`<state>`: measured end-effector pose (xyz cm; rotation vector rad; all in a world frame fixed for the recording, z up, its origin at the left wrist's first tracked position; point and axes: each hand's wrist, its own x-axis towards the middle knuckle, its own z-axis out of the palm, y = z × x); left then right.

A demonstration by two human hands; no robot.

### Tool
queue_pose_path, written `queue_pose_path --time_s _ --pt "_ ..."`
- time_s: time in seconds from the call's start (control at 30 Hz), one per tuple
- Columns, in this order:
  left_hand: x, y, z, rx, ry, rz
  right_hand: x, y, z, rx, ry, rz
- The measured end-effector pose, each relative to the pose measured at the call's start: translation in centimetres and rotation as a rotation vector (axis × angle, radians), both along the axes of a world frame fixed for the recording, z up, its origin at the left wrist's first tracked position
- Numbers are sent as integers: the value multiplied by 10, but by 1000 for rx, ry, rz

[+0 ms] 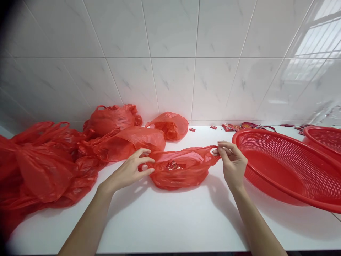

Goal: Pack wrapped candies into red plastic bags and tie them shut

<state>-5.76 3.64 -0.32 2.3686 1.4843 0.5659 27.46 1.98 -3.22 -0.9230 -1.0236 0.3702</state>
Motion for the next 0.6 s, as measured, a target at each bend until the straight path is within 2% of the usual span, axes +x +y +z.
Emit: queue_pose_path --time_s 0.13,0.23,0.33,0.47,0.6 --pt "-6 3 4 -58 -20 56 4 3 3 -38 151 173" --pt "-6 2 5 -150 -12 -15 6 6 3 -63 196 261" --pt "-7 3 3 -170 -62 -63 8 8 0 -89 214 311" --pt "-7 7 4 -122 -334 -110 9 12 -4 -126 195 361" --pt "0 11 16 -19 -675 -81 5 17 -4 -132 134 344"
